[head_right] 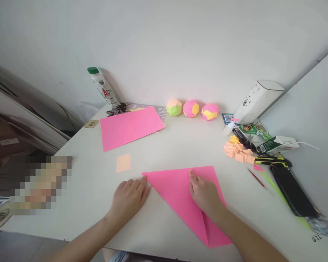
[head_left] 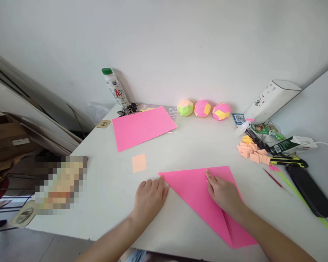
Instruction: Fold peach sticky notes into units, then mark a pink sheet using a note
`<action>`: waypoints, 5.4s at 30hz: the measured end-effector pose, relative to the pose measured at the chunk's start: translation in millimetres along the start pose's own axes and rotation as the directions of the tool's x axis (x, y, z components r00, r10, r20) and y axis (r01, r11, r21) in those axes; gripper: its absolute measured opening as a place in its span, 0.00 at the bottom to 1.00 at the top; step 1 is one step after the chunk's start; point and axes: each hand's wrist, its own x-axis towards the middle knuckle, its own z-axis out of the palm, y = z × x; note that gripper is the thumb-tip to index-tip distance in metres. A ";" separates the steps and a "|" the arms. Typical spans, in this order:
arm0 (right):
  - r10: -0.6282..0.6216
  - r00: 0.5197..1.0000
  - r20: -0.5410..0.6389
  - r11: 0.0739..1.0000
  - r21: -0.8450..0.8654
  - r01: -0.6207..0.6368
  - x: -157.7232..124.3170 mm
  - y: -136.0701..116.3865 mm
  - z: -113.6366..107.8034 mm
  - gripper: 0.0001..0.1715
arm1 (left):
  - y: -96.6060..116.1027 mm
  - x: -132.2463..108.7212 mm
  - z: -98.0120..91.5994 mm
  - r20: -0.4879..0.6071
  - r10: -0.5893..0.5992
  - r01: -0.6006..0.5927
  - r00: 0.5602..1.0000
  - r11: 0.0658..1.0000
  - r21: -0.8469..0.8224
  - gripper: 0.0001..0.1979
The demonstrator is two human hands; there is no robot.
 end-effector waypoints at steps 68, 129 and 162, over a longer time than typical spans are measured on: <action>0.086 0.992 0.098 0.996 0.017 -0.088 0.2 -5.6 -16.2 0.24 | 24.7 37.0 19.9 0.160 0.301 -0.232 0.940 0.908 -0.348 0.36; 0.621 0.783 0.041 0.746 -0.337 -0.574 -36.7 134.4 -30.5 0.18 | 29.2 55.9 16.3 0.194 0.489 -0.332 0.851 0.786 -0.522 0.39; -0.295 0.896 -0.333 0.836 0.364 0.410 21.6 -51.0 5.9 0.15 | -33.3 15.4 31.3 0.040 0.269 -0.230 0.962 0.885 -0.404 0.29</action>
